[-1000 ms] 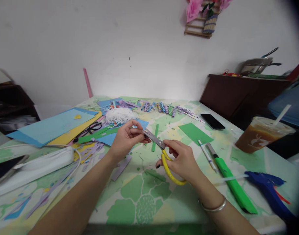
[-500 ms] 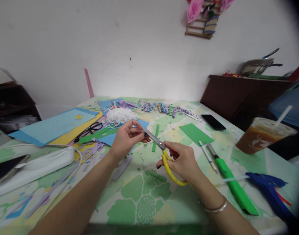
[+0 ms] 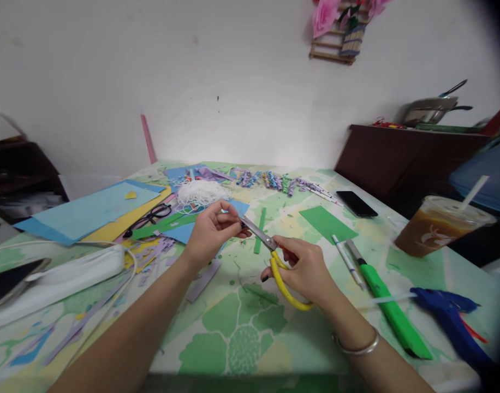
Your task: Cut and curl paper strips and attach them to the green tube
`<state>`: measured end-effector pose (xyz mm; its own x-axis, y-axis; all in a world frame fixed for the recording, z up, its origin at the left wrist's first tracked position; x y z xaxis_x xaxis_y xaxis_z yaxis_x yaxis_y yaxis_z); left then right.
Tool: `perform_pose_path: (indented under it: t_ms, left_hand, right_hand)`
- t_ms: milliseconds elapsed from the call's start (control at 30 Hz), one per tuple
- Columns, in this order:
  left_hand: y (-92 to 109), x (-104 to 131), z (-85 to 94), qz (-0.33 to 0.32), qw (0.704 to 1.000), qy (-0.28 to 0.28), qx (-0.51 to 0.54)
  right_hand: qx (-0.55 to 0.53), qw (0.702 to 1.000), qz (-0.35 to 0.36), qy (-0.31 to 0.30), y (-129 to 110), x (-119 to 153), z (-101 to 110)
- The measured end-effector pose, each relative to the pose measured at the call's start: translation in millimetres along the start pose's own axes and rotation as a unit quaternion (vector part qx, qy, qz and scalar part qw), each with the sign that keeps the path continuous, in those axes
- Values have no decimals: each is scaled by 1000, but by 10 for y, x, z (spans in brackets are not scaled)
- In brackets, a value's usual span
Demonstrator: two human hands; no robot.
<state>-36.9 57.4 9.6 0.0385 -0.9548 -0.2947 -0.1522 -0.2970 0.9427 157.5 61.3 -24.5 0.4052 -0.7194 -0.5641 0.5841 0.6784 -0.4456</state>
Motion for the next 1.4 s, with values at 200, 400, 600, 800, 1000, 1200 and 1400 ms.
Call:
perform_pose_path:
  t_ms: [200, 400, 600, 800, 1000, 1200, 1400]
  left_hand:
    - [1, 6, 4, 1, 1000, -1, -3]
    - [-11, -3, -2, 1, 1000, -6, 2]
    - [-18, 5, 12, 4, 1000, -4, 2]
    - [-16, -2, 9, 3, 1000, -7, 5]
    - [-3, 4, 0, 9, 1000, 5, 1]
    - [-3, 2, 8, 6, 1000, 11, 2]
    - [-6, 12, 10, 1, 1000, 13, 1]
  right_hand:
    - [1, 1000, 0, 3, -2, 3, -3]
    - [-3, 1000, -3, 0, 9, 4, -14]
    - [-4, 1000, -3, -3, 4, 10, -10]
    - [0, 1000, -2, 3, -14, 2, -2]
    - [-4, 1000, 6, 11, -36, 3, 11]
    - [-15, 1000, -7, 9, -28, -3, 11]
    - [-11, 1000, -11, 4, -26, 4, 2]
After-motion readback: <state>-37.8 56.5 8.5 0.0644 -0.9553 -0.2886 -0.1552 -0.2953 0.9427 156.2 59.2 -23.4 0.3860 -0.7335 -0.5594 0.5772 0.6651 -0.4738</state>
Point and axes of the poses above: each hand's wrist, its own x-axis away from the middle knuckle, its own z-axis out of the back of the hand, y = z × x, the point moved 3 cm from there along -x, towards the middle knuckle, and after that the axes turned 2 degrees about x, right-handed, at the moved point
